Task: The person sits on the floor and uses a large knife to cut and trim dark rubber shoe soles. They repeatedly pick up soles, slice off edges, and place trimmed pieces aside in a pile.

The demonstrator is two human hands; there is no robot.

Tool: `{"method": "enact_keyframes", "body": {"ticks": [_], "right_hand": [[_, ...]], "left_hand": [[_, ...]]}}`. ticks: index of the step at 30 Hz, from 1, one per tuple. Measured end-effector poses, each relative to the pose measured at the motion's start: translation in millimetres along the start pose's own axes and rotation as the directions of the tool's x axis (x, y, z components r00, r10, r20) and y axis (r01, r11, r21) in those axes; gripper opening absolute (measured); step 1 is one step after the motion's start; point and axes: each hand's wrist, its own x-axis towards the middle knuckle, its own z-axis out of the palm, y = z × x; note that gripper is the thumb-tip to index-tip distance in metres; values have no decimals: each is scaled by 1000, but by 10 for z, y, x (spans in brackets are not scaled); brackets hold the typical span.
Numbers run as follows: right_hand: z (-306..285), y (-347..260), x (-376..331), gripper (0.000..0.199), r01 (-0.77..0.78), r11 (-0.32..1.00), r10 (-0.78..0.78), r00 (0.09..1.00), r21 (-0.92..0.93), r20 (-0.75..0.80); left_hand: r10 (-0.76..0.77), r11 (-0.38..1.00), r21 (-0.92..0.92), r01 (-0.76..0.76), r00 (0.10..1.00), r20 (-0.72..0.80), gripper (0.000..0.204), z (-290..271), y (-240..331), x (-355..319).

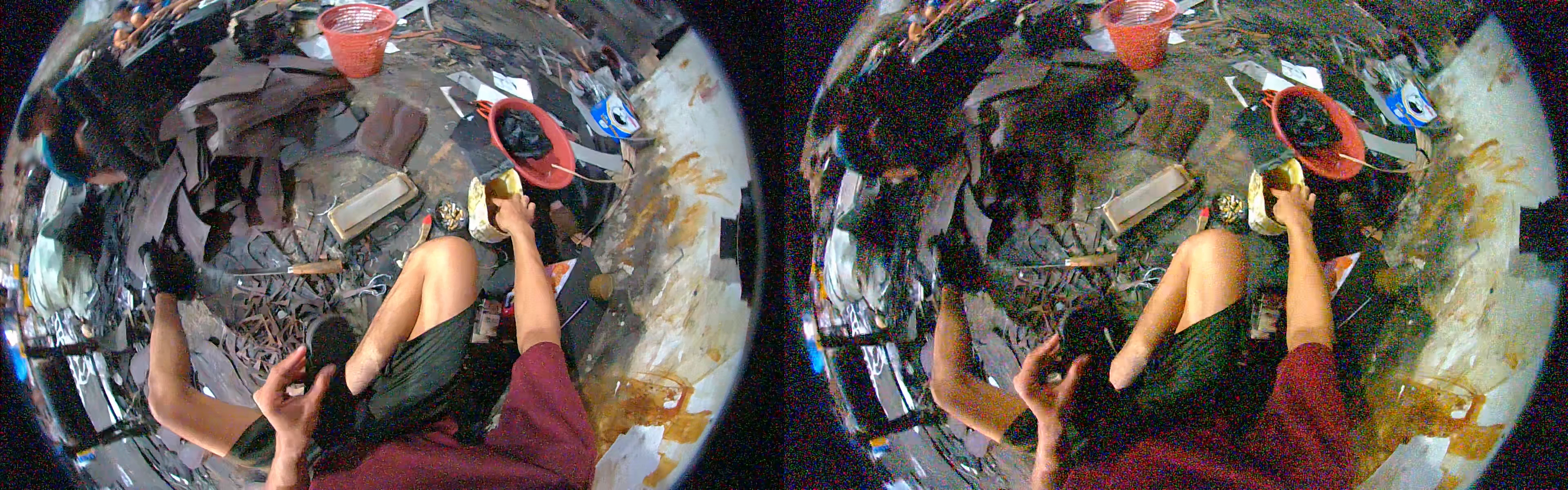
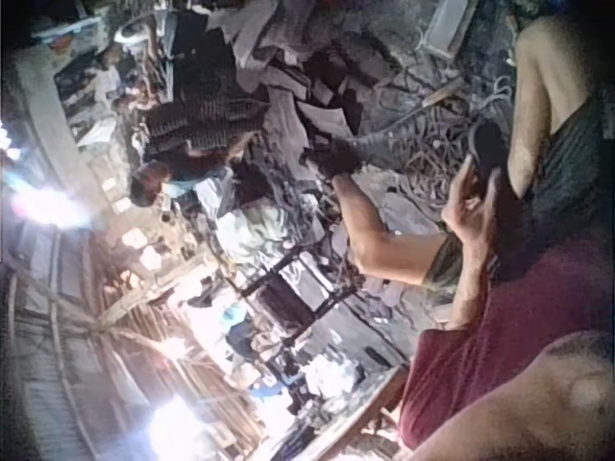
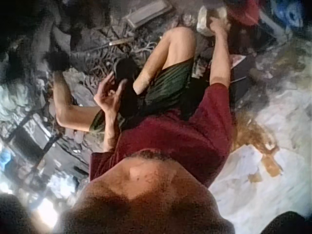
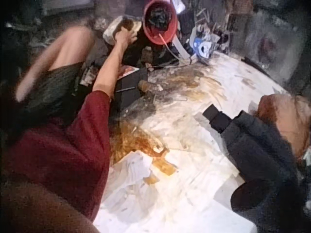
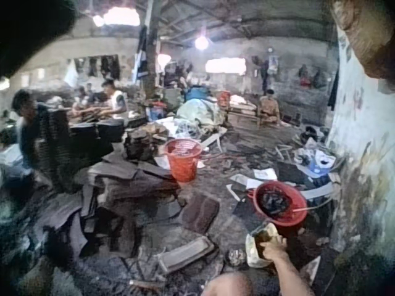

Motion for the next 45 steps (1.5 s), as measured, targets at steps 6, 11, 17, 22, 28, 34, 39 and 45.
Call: {"method": "enact_keyframes", "body": {"ticks": [6,11,17,22,28,34,39,45], "right_hand": [[317,214,111,31,68,993,-68,998,97,-12],[108,182,89,26,114,992,-100,970,51,-224],[136,397,-499,41,-28,998,35,990,55,-135],[78,248,-841,28,35,966,-2,991,254,-131],[-1503,-374,-1213,19,471,499,-74,859,727,-506],[-2666,-1735,-2376,28,839,28,-536,471,543,-700],[-2617,-2207,-2550,45,938,-20,-620,259,345,-740],[-2549,-2402,-2659,49,956,-8,-634,222,293,-741]], "left_hand": [[432,887,204,-415,901,-43,47,-69,275,305],[561,813,225,-537,826,-56,46,-148,282,387],[450,888,148,-436,889,-83,43,-156,294,365],[351,934,99,-342,931,-96,44,-116,285,367],[352,931,139,-339,932,-83,42,-153,343,397],[261,951,205,-233,957,-124,41,-336,374,384],[233,965,160,-206,958,-169,40,-431,363,404],[201,966,210,-152,949,-241,35,-544,262,396]]}}
